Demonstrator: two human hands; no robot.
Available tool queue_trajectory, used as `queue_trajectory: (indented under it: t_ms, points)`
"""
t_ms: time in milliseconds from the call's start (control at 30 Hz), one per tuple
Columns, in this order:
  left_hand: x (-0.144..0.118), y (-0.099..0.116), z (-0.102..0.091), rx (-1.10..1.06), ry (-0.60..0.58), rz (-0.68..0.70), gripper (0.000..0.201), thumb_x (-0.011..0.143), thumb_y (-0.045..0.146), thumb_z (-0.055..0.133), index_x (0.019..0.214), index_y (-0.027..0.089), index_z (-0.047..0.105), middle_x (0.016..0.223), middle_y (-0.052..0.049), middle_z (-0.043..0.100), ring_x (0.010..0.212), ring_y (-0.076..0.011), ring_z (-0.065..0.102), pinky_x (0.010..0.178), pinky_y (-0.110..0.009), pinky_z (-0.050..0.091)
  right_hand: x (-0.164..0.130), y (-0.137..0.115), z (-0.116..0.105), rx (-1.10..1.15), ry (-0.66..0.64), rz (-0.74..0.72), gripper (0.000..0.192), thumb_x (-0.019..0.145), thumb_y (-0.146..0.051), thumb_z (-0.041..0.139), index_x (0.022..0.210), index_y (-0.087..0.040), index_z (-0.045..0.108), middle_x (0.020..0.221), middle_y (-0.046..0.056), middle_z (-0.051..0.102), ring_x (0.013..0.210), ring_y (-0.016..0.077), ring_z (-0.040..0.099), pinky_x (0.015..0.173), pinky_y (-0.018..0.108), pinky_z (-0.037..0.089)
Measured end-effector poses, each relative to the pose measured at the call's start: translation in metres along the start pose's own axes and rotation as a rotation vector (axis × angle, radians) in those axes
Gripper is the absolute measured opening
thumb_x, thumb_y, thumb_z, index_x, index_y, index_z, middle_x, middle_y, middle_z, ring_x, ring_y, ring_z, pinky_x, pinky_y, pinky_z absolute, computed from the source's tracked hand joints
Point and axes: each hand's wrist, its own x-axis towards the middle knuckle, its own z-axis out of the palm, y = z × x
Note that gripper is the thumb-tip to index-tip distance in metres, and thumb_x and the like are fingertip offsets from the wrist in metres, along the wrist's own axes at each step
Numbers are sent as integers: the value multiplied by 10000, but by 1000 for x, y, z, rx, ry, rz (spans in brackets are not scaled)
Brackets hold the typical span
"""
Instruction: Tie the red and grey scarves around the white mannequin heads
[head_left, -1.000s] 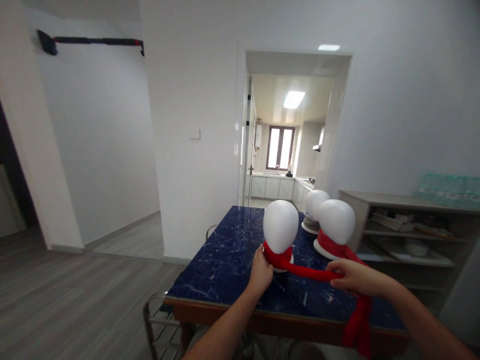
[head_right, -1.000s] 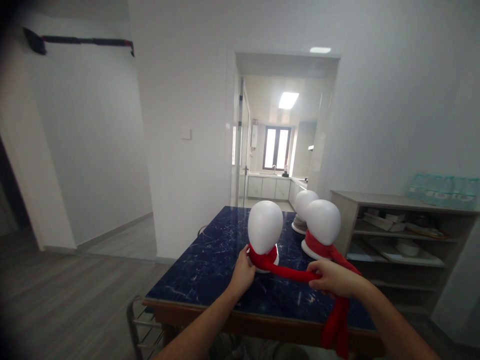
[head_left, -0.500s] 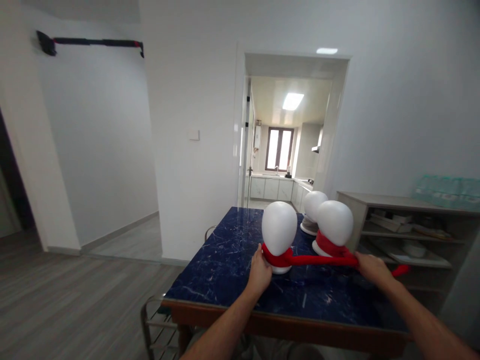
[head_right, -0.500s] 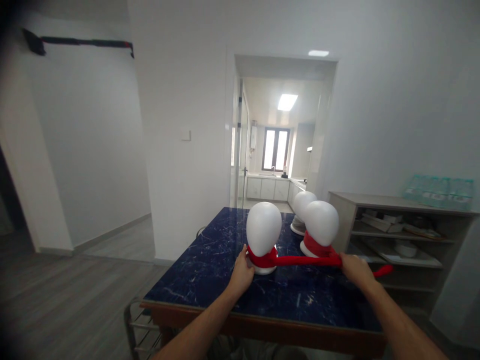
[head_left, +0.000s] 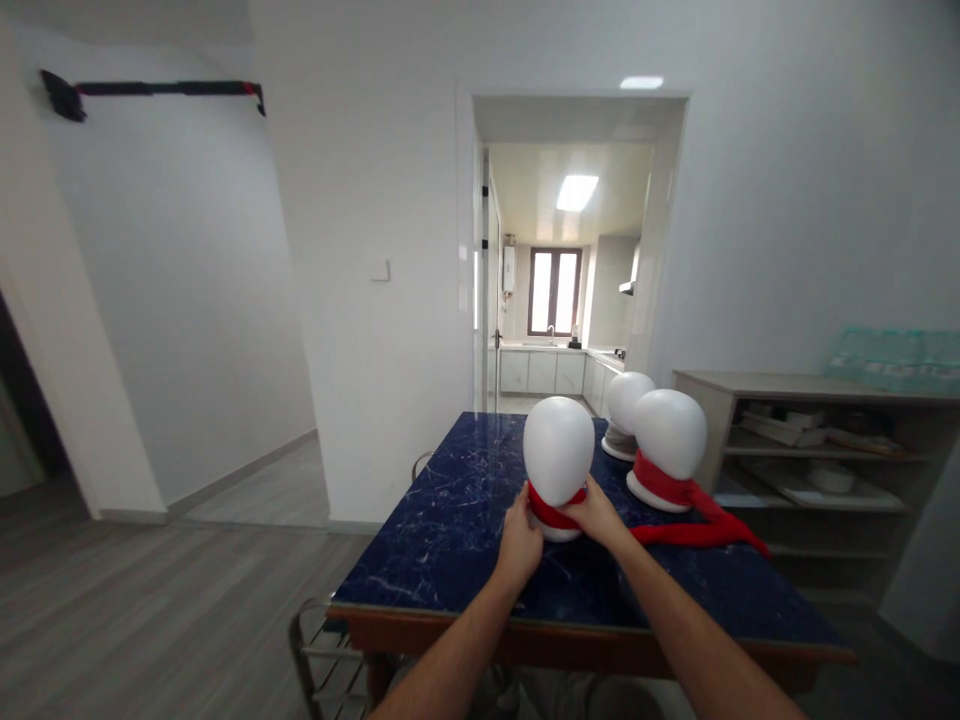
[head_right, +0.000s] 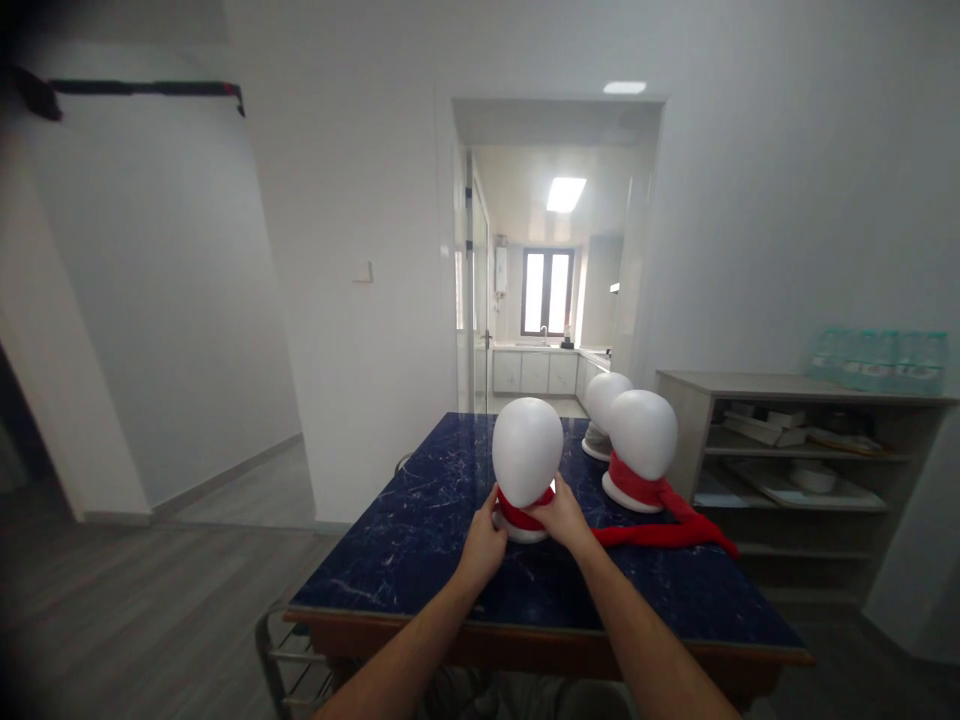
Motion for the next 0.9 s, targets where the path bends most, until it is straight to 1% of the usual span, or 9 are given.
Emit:
queue_trajectory:
  t_ms: [133,233,333,433,567,633,700,833,900]
  points:
    - [-1,-2,0,-13,-17,-44,901,676,-38,552,1550,183,564,1528,-132,624,1412,-277,589,1264,-426,362,10,5,20,79,53,-8,907,634,-607,898,1359,-191,546,1410,182,672,1297,354,632,1139,506,476]
    - [-3,2,-1,-69,-41,-51,964,685,-29,573,1614,211,476,1545,-114,613,1416,-255,586,1253,-408,377,5,0,21,59,88,16,971,600,-611,919,1389,-198,535,1410,186,674,1302,366,634,1140,517,478]
    - [-5,10,-3,-121,-85,-56,978,698,-25,576,1632,232,441,1500,-103,653,1405,-253,595,1240,-428,395,-10,-1,8,31,129,13,953,612,-609,915,1381,-178,552,1407,205,672,1301,378,636,1134,525,488]
    - [-7,15,-5,-116,-108,-49,867,724,-11,559,1558,226,529,1385,-96,728,1335,-251,639,1216,-440,414,-33,6,-18,-8,160,-6,901,630,-607,902,1350,-171,581,1416,212,668,1286,392,640,1136,566,481]
    - [-6,14,-3,-133,-76,-99,739,740,4,546,1448,209,601,1292,-106,749,1220,-235,685,1138,-414,471,-69,23,-69,-15,133,18,816,686,-579,876,1335,-167,600,1398,206,687,1277,390,651,1147,579,474]
    - [-5,11,-2,-156,-77,-110,717,736,6,553,1418,220,610,1257,-98,754,1197,-228,689,1123,-406,479,-86,32,-103,-13,127,73,788,712,-582,854,1342,-178,607,1383,191,702,1279,384,658,1163,576,467]
    - [-4,9,-1,-169,-89,-105,696,737,13,561,1397,226,615,1233,-89,756,1187,-224,690,1116,-400,480,-100,42,-143,-36,158,141,820,715,-599,837,1388,-199,594,1397,171,700,1314,378,644,1199,573,435]
    - [-3,6,0,-171,-100,-100,648,739,27,570,1355,215,628,1202,-93,754,1164,-231,692,1080,-401,499,-124,64,-230,-119,367,284,1048,610,-661,864,1496,-206,537,1472,159,654,1441,381,544,1284,513,334]
    - [-2,7,0,-168,-103,-99,625,742,28,569,1337,211,632,1186,-94,754,1144,-230,694,1055,-396,511,-135,72,-268,-156,475,298,1085,581,-695,861,1506,-230,538,1508,137,630,1490,373,489,1309,475,283]
